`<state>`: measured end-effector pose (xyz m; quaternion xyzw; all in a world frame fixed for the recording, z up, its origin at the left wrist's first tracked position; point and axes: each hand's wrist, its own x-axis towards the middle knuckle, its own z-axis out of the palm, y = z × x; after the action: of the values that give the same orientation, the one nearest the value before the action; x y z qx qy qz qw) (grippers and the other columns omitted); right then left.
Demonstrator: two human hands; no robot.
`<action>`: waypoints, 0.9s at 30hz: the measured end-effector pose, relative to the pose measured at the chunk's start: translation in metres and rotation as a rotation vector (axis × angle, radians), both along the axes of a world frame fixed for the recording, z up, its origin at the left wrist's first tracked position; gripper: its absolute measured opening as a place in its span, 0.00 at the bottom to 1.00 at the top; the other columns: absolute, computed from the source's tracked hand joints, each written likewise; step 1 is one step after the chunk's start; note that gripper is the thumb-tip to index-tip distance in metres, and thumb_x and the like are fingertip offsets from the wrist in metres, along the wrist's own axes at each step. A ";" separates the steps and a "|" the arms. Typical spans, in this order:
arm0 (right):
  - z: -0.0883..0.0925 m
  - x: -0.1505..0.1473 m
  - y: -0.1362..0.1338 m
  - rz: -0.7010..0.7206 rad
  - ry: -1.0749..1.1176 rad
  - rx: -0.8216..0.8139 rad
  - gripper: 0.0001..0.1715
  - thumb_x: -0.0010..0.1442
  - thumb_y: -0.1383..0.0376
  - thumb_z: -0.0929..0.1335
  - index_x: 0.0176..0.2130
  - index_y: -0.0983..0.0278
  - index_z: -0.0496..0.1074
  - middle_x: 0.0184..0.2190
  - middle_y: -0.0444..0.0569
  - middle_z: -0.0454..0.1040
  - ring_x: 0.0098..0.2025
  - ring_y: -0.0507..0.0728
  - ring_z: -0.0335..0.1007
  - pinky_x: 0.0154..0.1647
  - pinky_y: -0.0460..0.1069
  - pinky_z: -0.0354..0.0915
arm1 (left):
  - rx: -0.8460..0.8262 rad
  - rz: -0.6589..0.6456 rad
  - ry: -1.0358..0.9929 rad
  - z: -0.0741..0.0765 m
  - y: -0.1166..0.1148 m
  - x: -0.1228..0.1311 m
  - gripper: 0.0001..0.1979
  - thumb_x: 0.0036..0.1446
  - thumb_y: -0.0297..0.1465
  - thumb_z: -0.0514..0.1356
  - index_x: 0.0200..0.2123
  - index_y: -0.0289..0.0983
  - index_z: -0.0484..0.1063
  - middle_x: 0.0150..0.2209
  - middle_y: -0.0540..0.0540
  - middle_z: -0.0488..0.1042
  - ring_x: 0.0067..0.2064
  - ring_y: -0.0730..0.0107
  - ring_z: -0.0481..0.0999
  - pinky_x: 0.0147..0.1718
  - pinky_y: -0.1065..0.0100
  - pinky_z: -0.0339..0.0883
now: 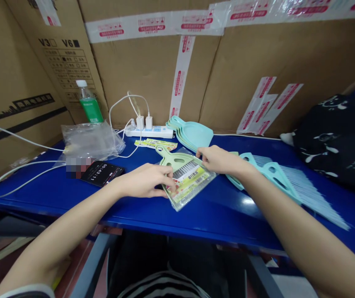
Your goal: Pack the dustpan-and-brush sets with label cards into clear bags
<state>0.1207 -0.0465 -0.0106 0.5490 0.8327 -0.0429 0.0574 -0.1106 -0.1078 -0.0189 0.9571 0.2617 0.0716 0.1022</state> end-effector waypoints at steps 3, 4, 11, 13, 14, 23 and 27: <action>0.003 -0.003 -0.001 -0.007 0.014 -0.036 0.18 0.58 0.73 0.60 0.44 0.66 0.72 0.34 0.53 0.78 0.37 0.59 0.73 0.33 0.48 0.60 | -0.041 -0.028 -0.008 -0.002 -0.001 0.002 0.06 0.60 0.30 0.59 0.38 0.42 0.76 0.36 0.50 0.73 0.37 0.74 0.74 0.34 0.76 0.62; 0.005 -0.004 -0.002 -0.011 0.018 -0.045 0.17 0.61 0.70 0.59 0.44 0.67 0.73 0.33 0.53 0.78 0.36 0.59 0.73 0.33 0.48 0.60 | -0.040 -0.041 -0.019 -0.002 -0.002 0.002 0.06 0.60 0.29 0.59 0.38 0.42 0.76 0.36 0.50 0.74 0.37 0.75 0.74 0.34 0.76 0.62; 0.017 0.005 0.002 0.109 0.164 -0.241 0.29 0.56 0.51 0.66 0.49 0.67 0.71 0.38 0.53 0.77 0.36 0.58 0.73 0.35 0.48 0.64 | 0.010 -0.138 -0.073 -0.006 -0.008 0.006 0.06 0.59 0.28 0.58 0.38 0.41 0.76 0.36 0.51 0.75 0.34 0.76 0.74 0.30 0.75 0.60; 0.015 0.011 0.008 0.193 0.204 -0.313 0.39 0.47 0.49 0.71 0.53 0.68 0.69 0.39 0.53 0.76 0.36 0.58 0.72 0.35 0.48 0.65 | 0.037 -0.151 -0.066 -0.008 -0.009 0.007 0.06 0.59 0.28 0.58 0.38 0.40 0.76 0.35 0.50 0.75 0.33 0.76 0.73 0.29 0.75 0.60; 0.013 0.015 0.011 0.221 0.218 -0.329 0.42 0.44 0.49 0.73 0.54 0.68 0.68 0.39 0.53 0.76 0.36 0.58 0.71 0.35 0.48 0.65 | 0.045 -0.157 -0.066 -0.008 -0.009 0.008 0.06 0.59 0.28 0.58 0.38 0.40 0.76 0.35 0.50 0.75 0.33 0.77 0.73 0.28 0.75 0.59; 0.001 0.025 0.023 0.385 0.303 -0.272 0.33 0.54 0.56 0.68 0.56 0.66 0.67 0.38 0.51 0.75 0.35 0.56 0.68 0.32 0.48 0.61 | 0.209 -0.213 0.024 -0.014 -0.017 0.017 0.06 0.61 0.30 0.55 0.38 0.40 0.73 0.34 0.51 0.74 0.31 0.77 0.72 0.26 0.72 0.59; -0.001 0.022 0.022 0.401 0.414 -0.256 0.30 0.55 0.57 0.67 0.55 0.65 0.68 0.43 0.52 0.75 0.39 0.57 0.69 0.37 0.49 0.63 | 0.380 -0.242 0.126 -0.019 -0.021 0.024 0.07 0.61 0.29 0.52 0.37 0.39 0.70 0.35 0.50 0.73 0.26 0.75 0.69 0.23 0.69 0.59</action>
<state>0.1425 -0.0245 -0.0112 0.3415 0.9062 -0.2463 -0.0375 -0.0867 -0.1286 -0.0382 0.9861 0.1327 0.0468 -0.0884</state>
